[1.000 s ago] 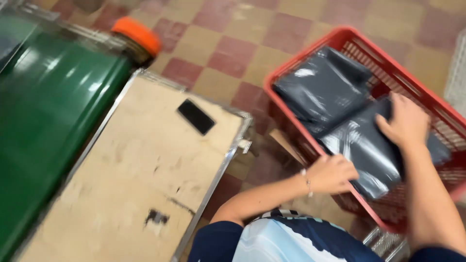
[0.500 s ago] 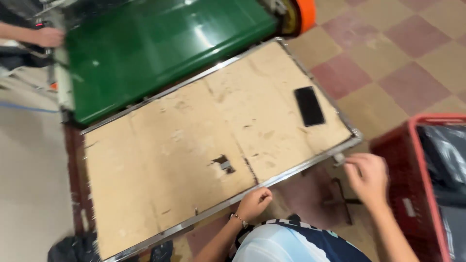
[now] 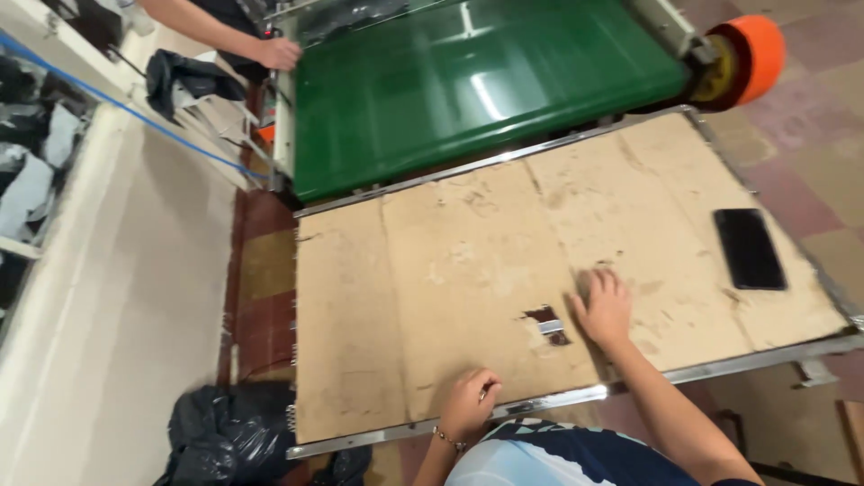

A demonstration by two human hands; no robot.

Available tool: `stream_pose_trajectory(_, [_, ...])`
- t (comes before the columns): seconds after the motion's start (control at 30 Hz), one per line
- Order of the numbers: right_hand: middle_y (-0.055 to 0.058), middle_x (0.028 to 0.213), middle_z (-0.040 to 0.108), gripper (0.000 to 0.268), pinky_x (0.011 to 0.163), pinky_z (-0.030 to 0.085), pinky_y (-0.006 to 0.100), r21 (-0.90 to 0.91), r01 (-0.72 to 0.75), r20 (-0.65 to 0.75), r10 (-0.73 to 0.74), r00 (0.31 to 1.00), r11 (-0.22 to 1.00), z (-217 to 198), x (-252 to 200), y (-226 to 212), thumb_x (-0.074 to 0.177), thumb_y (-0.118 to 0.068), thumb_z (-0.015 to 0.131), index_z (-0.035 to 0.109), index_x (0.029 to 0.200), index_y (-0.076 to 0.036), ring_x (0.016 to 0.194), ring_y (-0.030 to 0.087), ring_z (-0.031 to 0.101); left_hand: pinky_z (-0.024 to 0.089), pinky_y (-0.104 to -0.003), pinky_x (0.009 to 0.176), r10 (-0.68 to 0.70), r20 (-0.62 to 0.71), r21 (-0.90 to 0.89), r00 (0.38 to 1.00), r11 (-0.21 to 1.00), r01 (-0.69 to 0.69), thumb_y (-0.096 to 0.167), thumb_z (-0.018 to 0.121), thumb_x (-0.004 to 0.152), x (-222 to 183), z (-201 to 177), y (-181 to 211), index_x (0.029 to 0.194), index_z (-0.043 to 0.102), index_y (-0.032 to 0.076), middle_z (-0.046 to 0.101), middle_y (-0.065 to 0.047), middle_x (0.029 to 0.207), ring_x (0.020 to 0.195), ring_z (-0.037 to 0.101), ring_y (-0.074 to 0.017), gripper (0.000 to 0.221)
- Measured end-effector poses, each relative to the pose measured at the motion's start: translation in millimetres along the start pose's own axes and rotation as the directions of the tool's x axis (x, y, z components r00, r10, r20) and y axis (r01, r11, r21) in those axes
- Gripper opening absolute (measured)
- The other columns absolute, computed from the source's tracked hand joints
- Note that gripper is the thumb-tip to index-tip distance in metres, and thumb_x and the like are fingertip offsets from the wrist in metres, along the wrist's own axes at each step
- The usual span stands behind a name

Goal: Folding and stacking plastic bags from a production line into a crate

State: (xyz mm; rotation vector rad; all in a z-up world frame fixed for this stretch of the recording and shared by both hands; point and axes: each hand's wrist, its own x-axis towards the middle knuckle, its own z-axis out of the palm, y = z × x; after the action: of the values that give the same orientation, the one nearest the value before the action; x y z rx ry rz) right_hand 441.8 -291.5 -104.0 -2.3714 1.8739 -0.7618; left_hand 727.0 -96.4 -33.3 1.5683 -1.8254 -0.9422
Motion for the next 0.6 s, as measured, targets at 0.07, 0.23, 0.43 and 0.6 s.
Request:
stream_pose_trajectory(0.07, [0.017,0.149,0.056,0.066,0.112,0.034,0.056,-0.110,-0.108,-0.041,0.104,0.994,0.988,13.9,-1.7,-9.9,0.093,-0.059,0.051,0.059,0.140,-0.012,0.145,0.038,0.042,0.047,-0.038,0.078,-0.101,-0.034,0.013,0.994,0.995,0.101,0.030,0.053,0.094,-8.6,-10.9,-26.9,0.093,0.068,0.017,0.069,-0.001,0.090,0.087,0.063,-0.0213,0.020])
stream_pose_trajectory(0.23, [0.014,0.152,0.056,0.064,0.113,0.034,0.053,-0.134,-0.156,-0.016,0.156,0.988,0.979,12.1,1.2,-17.6,0.095,-0.060,0.049,0.060,0.140,-0.017,0.145,0.035,0.043,0.048,-0.036,0.071,-0.173,-0.043,0.033,0.984,0.984,0.174,0.030,0.057,0.094,-2.7,-42.5,-76.3,0.093,0.068,0.020,0.070,0.001,0.088,0.079,0.064,-0.0186,0.015])
stream_pose_trajectory(0.43, [0.006,0.153,0.056,0.062,0.116,0.035,0.051,-0.227,-0.169,-0.018,0.169,0.985,0.959,25.2,-7.0,-9.3,0.096,-0.063,0.049,0.059,0.144,-0.024,0.150,0.030,0.043,0.052,-0.039,0.072,-0.015,-0.277,0.060,0.961,0.998,0.032,0.021,0.063,0.096,56.7,-80.8,-125.3,0.095,0.070,0.013,0.071,-0.007,0.083,0.078,0.068,-0.0262,0.011])
stream_pose_trajectory(0.6, [0.000,0.152,0.055,0.064,0.120,0.036,0.047,-0.310,-0.179,-0.005,0.187,0.982,0.934,31.8,-11.7,-4.5,0.096,-0.068,0.049,0.057,0.148,-0.030,0.153,0.024,0.044,0.056,-0.042,0.071,-0.116,-0.390,-0.007,0.913,0.992,0.123,0.020,0.063,0.101,108.1,-92.2,-173.9,0.102,0.071,0.009,0.074,-0.014,0.084,0.081,0.073,-0.0328,0.014])
